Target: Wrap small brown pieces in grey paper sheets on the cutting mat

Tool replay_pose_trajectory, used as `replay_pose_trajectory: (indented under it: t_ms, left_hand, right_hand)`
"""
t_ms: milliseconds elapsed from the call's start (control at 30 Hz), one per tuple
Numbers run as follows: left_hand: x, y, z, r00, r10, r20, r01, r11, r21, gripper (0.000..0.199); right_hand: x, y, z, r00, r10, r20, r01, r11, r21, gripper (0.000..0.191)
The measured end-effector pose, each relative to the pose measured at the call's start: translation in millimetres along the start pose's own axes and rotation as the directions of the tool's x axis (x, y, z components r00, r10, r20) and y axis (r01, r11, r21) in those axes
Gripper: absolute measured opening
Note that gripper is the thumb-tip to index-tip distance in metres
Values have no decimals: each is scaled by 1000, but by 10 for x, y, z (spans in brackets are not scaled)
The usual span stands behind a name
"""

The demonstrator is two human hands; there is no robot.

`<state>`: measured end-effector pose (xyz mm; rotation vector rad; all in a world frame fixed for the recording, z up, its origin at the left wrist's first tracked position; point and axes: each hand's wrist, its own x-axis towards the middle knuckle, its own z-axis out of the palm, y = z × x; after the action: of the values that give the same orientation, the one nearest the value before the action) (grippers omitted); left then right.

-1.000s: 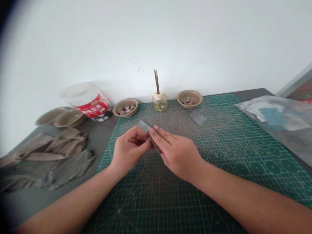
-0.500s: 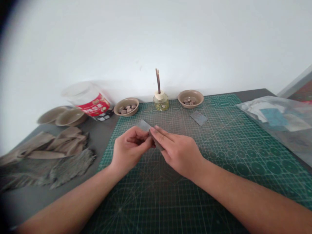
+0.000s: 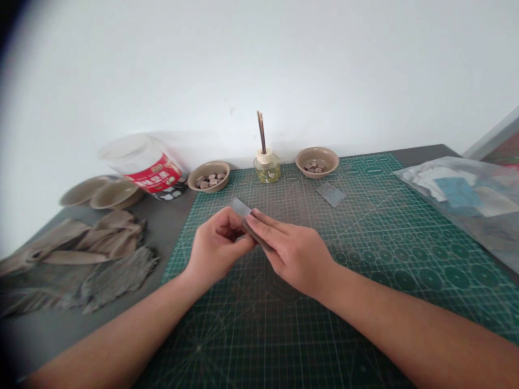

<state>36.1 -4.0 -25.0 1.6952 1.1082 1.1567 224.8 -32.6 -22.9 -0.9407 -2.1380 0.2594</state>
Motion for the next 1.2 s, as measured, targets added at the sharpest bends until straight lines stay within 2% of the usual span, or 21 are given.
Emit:
replay_pose_trajectory:
  t_ms: [67,200,300,433,633,800,1033,1200]
  left_hand:
    - [-1,4,-2,1000,-7,3,7,1000,-6,18]
    - [-16,38,5,1000,1,-9,-2,998,-56,20]
    - [-23,64,12,1000,-5,-4,4,996,-94,19]
    - [-27,83,14,999,46,-15,-47,996,-76,19]
    - [-37,93,1,999,45,-12,-47,993,-108,14]
    - [-19,59,-9,999,32,-16,-32,998,-51,16]
    - [-32,60,-19,998,42,36,-40,997,-59,16]
    - [-21,53,-30,998,52,32,-49,993,-103,13]
  right_hand:
    - [-4,18,13,1000,23,-8,-23,1000,-12,47]
    - [-17,28,15,1000,-10,-29,9,1000,-23,49]
    - [-28,6,8,999,34,-39,-35,999,-32,49]
    - [-35,-2,9,999,22,-37,-23,1000,-22,48]
    - [-12,29,2,992,126,-20,-127,990,-61,45]
    - [-19,-36,-28,999,17,-48,-19,998,-53,48]
    - [-34,12,-8,1000,-11,-10,10,994,-108,45]
    - [-2,27,-54,993,119,-13,-120,987,-106,44]
